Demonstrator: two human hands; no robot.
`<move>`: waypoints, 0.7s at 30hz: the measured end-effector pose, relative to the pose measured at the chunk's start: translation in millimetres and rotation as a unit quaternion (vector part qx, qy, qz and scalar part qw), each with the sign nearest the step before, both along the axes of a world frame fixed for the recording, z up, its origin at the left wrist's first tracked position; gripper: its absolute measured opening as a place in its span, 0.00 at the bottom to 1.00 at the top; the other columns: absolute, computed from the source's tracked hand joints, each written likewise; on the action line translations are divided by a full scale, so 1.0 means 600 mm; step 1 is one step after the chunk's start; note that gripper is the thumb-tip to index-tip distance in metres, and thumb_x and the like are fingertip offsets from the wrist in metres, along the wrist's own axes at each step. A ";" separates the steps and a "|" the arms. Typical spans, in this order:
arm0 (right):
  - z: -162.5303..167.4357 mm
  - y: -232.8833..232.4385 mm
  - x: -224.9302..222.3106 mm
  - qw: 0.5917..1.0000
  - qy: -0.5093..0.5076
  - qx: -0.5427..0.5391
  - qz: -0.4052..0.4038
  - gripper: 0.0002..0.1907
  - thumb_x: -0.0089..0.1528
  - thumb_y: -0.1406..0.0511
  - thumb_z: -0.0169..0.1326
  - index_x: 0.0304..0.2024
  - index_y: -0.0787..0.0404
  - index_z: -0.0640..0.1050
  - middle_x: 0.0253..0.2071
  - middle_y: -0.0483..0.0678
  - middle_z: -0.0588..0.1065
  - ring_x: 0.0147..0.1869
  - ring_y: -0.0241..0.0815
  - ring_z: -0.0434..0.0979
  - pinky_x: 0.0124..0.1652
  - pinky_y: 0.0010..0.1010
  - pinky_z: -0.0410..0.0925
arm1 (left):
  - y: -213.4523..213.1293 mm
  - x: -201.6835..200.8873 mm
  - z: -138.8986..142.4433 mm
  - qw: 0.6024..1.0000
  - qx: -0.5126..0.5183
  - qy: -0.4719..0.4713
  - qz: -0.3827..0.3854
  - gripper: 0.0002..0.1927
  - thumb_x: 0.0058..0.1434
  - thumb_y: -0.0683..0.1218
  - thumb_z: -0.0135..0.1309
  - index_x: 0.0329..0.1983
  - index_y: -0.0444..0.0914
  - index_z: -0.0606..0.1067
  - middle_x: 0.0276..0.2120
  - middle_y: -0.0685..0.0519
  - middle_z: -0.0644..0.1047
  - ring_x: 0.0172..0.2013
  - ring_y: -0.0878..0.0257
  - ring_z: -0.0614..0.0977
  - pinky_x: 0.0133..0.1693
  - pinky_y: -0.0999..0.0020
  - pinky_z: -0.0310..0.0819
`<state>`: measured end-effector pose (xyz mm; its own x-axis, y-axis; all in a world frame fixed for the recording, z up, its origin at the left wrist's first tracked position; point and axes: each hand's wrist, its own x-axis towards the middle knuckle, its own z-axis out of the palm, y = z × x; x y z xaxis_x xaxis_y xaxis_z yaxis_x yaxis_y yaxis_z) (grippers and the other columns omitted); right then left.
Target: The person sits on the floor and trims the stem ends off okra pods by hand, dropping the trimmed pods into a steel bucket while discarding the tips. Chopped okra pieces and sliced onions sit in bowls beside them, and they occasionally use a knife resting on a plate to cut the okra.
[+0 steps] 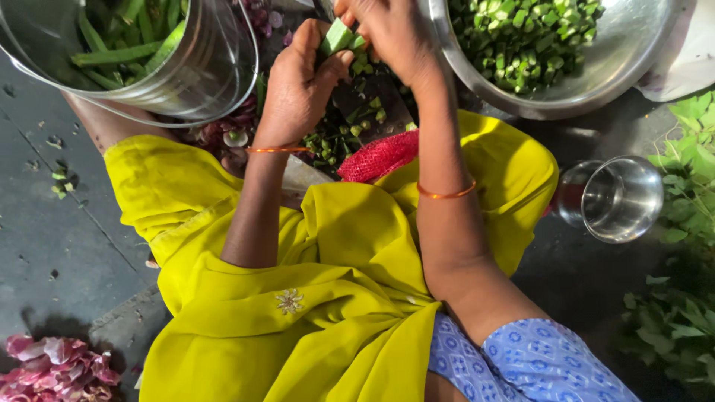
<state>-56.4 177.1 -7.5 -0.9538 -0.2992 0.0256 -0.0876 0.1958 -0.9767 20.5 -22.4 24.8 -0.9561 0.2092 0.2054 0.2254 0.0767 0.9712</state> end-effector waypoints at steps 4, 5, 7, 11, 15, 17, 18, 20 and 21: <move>0.047 -0.060 0.020 0.976 0.218 0.015 -0.004 0.18 0.76 0.57 0.55 0.41 0.66 0.71 0.32 0.48 0.67 0.35 0.37 0.66 0.36 0.30 0.64 | 0.006 -0.016 0.002 0.986 -0.120 0.105 0.047 0.17 0.68 0.38 0.58 0.57 0.32 0.68 0.42 0.46 0.80 0.42 0.63 0.84 0.43 0.64 0.76; 0.052 -0.066 0.021 0.976 0.217 0.024 -0.023 0.17 0.76 0.58 0.55 0.40 0.65 0.72 0.30 0.48 0.68 0.34 0.36 0.66 0.36 0.30 0.64 | 0.008 -0.020 0.002 0.983 -0.140 0.103 0.065 0.16 0.68 0.39 0.60 0.54 0.32 0.69 0.40 0.45 0.79 0.41 0.60 0.83 0.42 0.63 0.76; 0.052 -0.075 0.018 0.973 0.225 0.019 -0.051 0.15 0.75 0.59 0.53 0.41 0.65 0.73 0.30 0.48 0.70 0.34 0.37 0.69 0.36 0.30 0.65 | 0.012 -0.027 0.003 0.974 -0.179 0.094 0.100 0.15 0.67 0.40 0.64 0.49 0.32 0.69 0.37 0.43 0.79 0.38 0.54 0.83 0.41 0.59 0.76; 0.012 -0.089 -0.001 0.964 0.244 -0.048 -0.094 0.14 0.76 0.60 0.49 0.48 0.66 0.74 0.35 0.50 0.75 0.37 0.40 0.75 0.38 0.32 0.70 | 0.012 -0.034 0.003 0.992 -0.001 0.032 0.125 0.18 0.63 0.40 0.66 0.46 0.33 0.68 0.36 0.51 0.78 0.34 0.64 0.80 0.36 0.66 0.77; -0.040 -0.094 -0.029 0.950 0.265 -0.042 -0.158 0.14 0.76 0.60 0.47 0.43 0.65 0.75 0.33 0.49 0.76 0.35 0.41 0.76 0.37 0.34 0.69 | 0.017 -0.036 -0.002 0.958 0.268 -0.055 0.087 0.12 0.65 0.34 0.61 0.48 0.34 0.71 0.37 0.54 0.77 0.33 0.68 0.77 0.35 0.71 0.74; -0.058 -0.094 -0.047 0.962 0.184 -0.050 -0.195 0.16 0.76 0.61 0.46 0.38 0.67 0.71 0.27 0.50 0.68 0.30 0.43 0.68 0.33 0.35 0.63 | 0.021 -0.040 -0.004 0.937 0.333 -0.051 0.092 0.11 0.68 0.33 0.61 0.50 0.33 0.73 0.37 0.53 0.78 0.34 0.67 0.77 0.38 0.71 0.75; -0.066 -0.093 -0.053 0.966 0.143 -0.053 -0.211 0.18 0.76 0.61 0.45 0.36 0.67 0.69 0.24 0.50 0.64 0.27 0.44 0.63 0.32 0.36 0.60 | 0.022 -0.043 -0.006 0.924 0.366 -0.060 0.096 0.12 0.68 0.33 0.60 0.52 0.32 0.73 0.38 0.52 0.78 0.35 0.66 0.77 0.39 0.70 0.75; -0.077 -0.091 -0.065 0.949 0.234 -0.077 -0.197 0.16 0.75 0.61 0.46 0.37 0.67 0.69 0.27 0.51 0.66 0.30 0.46 0.65 0.34 0.38 0.62 | 0.022 -0.050 -0.008 0.907 0.404 -0.059 0.098 0.12 0.71 0.34 0.60 0.55 0.31 0.74 0.40 0.51 0.78 0.35 0.66 0.77 0.40 0.71 0.74; -0.080 -0.092 -0.071 0.937 0.280 -0.090 -0.188 0.16 0.75 0.61 0.47 0.38 0.67 0.69 0.29 0.51 0.67 0.32 0.48 0.66 0.35 0.39 0.64 | 0.022 -0.053 -0.009 0.906 0.409 -0.050 0.095 0.12 0.72 0.35 0.59 0.56 0.31 0.74 0.41 0.51 0.79 0.35 0.67 0.77 0.39 0.72 0.74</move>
<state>-99.1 121.9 -55.7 -0.8129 0.1136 0.5712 -0.5540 0.1520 -0.8185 -11.3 -8.9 19.5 -0.9813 -0.1438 0.1280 0.1912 -0.6504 0.7351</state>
